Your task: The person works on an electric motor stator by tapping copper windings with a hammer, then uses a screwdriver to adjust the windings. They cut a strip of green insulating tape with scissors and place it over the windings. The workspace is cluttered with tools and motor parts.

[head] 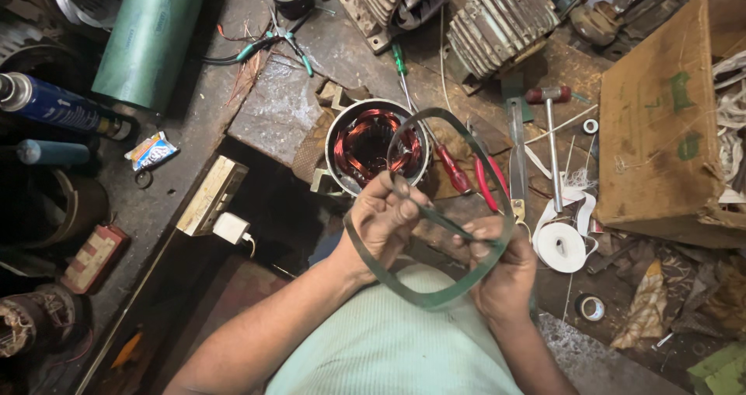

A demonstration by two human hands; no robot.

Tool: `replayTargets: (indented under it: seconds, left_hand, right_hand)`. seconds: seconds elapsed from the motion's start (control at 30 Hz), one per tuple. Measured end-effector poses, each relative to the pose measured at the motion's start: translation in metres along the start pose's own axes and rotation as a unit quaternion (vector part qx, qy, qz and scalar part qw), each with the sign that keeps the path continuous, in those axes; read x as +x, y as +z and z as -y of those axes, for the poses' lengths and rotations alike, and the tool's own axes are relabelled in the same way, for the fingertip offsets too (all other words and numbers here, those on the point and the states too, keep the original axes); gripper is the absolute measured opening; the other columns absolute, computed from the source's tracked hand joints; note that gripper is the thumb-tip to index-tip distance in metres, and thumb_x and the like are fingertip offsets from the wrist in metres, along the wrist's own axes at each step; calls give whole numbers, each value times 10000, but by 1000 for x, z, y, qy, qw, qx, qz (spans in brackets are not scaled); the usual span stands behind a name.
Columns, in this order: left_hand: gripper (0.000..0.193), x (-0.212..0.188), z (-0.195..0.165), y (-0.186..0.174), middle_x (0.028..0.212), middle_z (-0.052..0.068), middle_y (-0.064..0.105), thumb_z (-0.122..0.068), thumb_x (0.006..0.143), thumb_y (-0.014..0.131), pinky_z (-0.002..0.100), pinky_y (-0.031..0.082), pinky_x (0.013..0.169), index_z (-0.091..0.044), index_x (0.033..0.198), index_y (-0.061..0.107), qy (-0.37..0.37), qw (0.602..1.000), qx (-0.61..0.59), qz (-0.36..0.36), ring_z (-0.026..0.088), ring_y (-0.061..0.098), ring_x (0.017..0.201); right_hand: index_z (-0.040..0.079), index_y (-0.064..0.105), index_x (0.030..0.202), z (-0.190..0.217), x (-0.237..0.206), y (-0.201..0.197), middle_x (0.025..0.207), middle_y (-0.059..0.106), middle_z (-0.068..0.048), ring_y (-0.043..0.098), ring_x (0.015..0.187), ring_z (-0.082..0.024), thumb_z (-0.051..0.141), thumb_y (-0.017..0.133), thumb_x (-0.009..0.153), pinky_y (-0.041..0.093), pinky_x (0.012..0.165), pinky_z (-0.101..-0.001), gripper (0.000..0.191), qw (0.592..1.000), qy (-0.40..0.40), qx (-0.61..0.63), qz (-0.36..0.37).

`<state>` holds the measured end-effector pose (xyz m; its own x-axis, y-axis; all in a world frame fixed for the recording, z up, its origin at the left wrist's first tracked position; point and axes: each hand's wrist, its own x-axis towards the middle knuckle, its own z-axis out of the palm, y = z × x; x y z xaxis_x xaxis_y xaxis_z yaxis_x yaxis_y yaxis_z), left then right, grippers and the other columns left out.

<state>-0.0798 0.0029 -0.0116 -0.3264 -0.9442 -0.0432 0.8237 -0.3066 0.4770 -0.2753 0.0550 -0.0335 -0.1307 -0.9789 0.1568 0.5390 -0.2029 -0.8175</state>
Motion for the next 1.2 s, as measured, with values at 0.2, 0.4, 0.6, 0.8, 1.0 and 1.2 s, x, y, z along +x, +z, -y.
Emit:
replayTargets:
  seconds: [0.2, 0.4, 0.6, 0.8, 1.0, 1.2]
  left_hand:
    - [371, 5, -11, 18, 1077, 63, 724, -117, 931, 759, 335, 554, 885, -70, 1253, 582, 18, 992, 94, -80, 135, 686, 964]
    - [555, 6, -18, 24, 1007, 16, 649, -161, 938, 796, 350, 530, 916, -226, 1342, 419, 36, 999, 10, 27, 175, 643, 1030]
    - [601, 0, -17, 19, 989, -8, 585, -171, 886, 847, 347, 514, 951, -192, 1320, 433, 10, 999, -32, 36, 190, 582, 1061]
    - [448, -1, -11, 6, 935, 2, 563, -289, 1018, 749, 326, 516, 896, -161, 1371, 505, -40, 994, -97, 25, 204, 566, 1043]
    - [250, 5, -11, 1, 946, 65, 583, -276, 1134, 634, 344, 549, 898, -34, 1151, 576, -110, 985, -121, -62, 219, 607, 960]
    - [203, 1, -13, 15, 1048, 35, 651, -204, 975, 662, 310, 526, 830, -75, 1120, 604, -2, 983, 182, -25, 150, 617, 943]
  right_hand:
    - [9, 667, 1085, 3, 1, 5, 1077, 705, -139, 718, 944, -235, -92, 695, 891, 590, 902, -368, 221, 976, 57, -207, -30]
    - [38, 661, 994, 33, 7, 18, 1077, 759, -116, 770, 984, -225, -121, 600, 809, 631, 887, -333, 251, 854, -214, -465, 89]
    - [19, 725, 932, 62, 11, 40, 1087, 748, -108, 708, 941, -277, -54, 722, 716, 579, 798, -367, 228, 730, -336, -563, 194]
    - [39, 751, 1004, 72, 14, 52, 1083, 742, -98, 710, 933, -265, 22, 796, 691, 572, 838, -413, 316, 717, -335, -572, 213]
    - [54, 738, 1031, 61, 15, 49, 1109, 738, -77, 718, 935, -215, 34, 813, 797, 578, 829, -367, 246, 770, -314, -525, 182]
    - [31, 707, 1075, 54, 14, 38, 1073, 723, -123, 723, 953, -267, 110, 794, 807, 577, 861, -374, 293, 771, -303, -529, 187]
